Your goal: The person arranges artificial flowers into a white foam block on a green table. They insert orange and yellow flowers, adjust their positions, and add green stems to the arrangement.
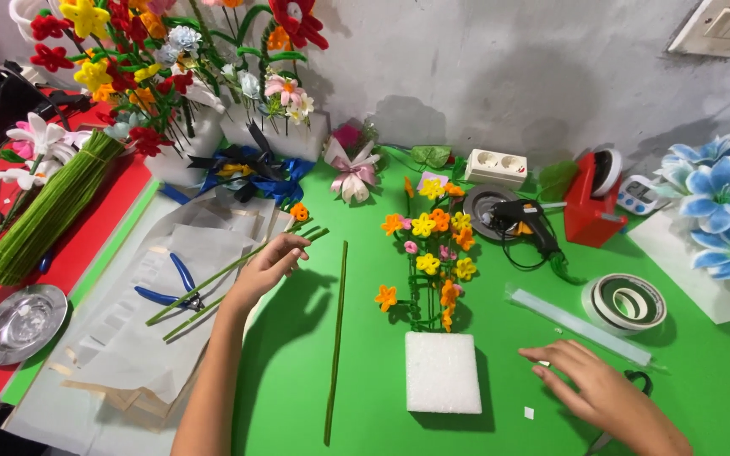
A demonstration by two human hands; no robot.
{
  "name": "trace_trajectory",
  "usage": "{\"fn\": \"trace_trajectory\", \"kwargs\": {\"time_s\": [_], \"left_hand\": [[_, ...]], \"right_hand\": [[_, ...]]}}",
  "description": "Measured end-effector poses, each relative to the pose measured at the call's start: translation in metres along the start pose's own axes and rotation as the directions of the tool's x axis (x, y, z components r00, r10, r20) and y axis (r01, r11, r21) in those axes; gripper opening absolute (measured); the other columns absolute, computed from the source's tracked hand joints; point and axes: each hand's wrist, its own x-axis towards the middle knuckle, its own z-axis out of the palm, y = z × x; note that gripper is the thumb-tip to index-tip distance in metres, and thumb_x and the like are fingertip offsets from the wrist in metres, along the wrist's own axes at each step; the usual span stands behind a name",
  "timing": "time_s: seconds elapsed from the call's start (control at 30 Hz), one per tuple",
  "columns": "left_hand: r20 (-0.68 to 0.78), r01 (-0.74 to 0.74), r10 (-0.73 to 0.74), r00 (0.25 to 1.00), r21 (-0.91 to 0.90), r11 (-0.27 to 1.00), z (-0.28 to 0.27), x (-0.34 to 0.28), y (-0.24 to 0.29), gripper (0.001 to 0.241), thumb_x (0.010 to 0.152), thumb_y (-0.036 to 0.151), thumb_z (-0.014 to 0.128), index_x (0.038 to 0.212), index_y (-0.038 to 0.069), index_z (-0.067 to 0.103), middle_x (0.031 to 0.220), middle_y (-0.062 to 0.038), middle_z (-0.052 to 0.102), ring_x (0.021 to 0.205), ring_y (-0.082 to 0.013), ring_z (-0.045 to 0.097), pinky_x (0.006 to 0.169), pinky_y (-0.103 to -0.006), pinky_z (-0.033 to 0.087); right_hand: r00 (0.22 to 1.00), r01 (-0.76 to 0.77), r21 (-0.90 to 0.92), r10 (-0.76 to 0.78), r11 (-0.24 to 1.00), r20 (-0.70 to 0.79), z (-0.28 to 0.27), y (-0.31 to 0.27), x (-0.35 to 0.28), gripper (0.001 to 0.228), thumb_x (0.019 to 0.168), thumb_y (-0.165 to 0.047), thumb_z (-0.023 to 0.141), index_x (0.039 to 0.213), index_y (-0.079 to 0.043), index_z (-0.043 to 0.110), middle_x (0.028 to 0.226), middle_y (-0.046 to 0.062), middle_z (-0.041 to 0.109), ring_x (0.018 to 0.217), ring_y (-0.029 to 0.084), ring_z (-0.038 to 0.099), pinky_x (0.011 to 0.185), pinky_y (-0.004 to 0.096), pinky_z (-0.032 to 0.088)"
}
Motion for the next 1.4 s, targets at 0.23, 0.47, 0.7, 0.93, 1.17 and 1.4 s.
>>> {"fn": "trace_trajectory", "kwargs": {"time_s": [0.23,0.47,0.7,0.93,1.17,1.4], "left_hand": [[0.220,-0.176,0.092,0.971,0.402,0.899,0.033,0.004,-0.003,0.037,0.099,0.043,0.053,0.126,0.018,0.060,0.123,-0.004,0.061,0.102,-0.0160,0.062,0.074,-0.0297,0.056],[0.331,-0.300,0.090,0.939,0.662,0.687,0.061,0.005,-0.035,0.035,0.094,0.033,0.070,0.125,0.023,0.059,0.122,-0.004,0.049,0.105,-0.0267,0.042,0.088,-0.0449,0.044],[0.216,-0.305,0.225,0.950,0.792,0.529,0.057,0.013,-0.061,0.026,0.098,0.022,0.065,0.123,0.022,0.057,0.120,-0.001,0.053,0.099,-0.0286,0.041,0.072,-0.0461,0.038],[0.162,-0.281,0.313,0.936,0.880,0.383,0.052,0.016,-0.070,0.021,0.101,0.014,0.059,0.122,0.019,0.058,0.117,-0.004,0.054,0.096,-0.0303,0.041,0.063,-0.0480,0.035],[0.124,-0.226,0.355,0.927,0.938,0.263,0.048,0.014,-0.066,0.018,0.103,0.021,0.057,0.121,0.018,0.058,0.118,-0.007,0.054,0.100,-0.0356,0.046,0.074,-0.0517,0.042],[0.076,-0.124,0.464,0.882,0.990,0.074,0.044,0.015,-0.068,0.034,0.097,0.031,0.062,0.129,0.022,0.056,0.140,-0.011,0.050,0.107,-0.0383,0.050,0.081,-0.0523,0.043]], "right_hand": [[0.969,-0.243,0.095,0.237,0.965,0.072,0.016,0.027,-0.030,0.047,0.096,-0.041,0.046,0.142,-0.039,0.058,0.120,-0.009,0.076,0.112,0.007,0.074,0.102,0.033,0.059],[0.971,-0.236,0.086,0.232,0.968,0.061,0.033,0.023,-0.023,0.044,0.096,-0.045,0.045,0.136,-0.038,0.062,0.117,-0.007,0.075,0.103,0.008,0.077,0.095,0.031,0.064],[0.971,-0.236,0.061,0.232,0.970,0.059,0.041,0.027,-0.021,0.043,0.096,-0.042,0.047,0.136,-0.037,0.062,0.119,-0.006,0.074,0.107,0.010,0.076,0.098,0.033,0.062],[0.979,-0.201,0.107,0.197,0.974,0.046,0.046,0.032,-0.020,0.041,0.096,-0.040,0.050,0.133,-0.034,0.066,0.114,-0.004,0.076,0.105,0.012,0.077,0.093,0.032,0.060],[0.980,-0.195,0.096,0.191,0.976,0.051,0.044,0.024,-0.020,0.039,0.096,-0.040,0.050,0.132,-0.035,0.067,0.112,-0.007,0.076,0.102,0.009,0.077,0.092,0.031,0.061],[0.995,-0.100,0.099,0.101,0.990,-0.009,0.046,0.025,-0.020,0.036,0.097,-0.037,0.052,0.128,-0.030,0.070,0.107,-0.006,0.076,0.097,0.010,0.077,0.088,0.030,0.057]]}}
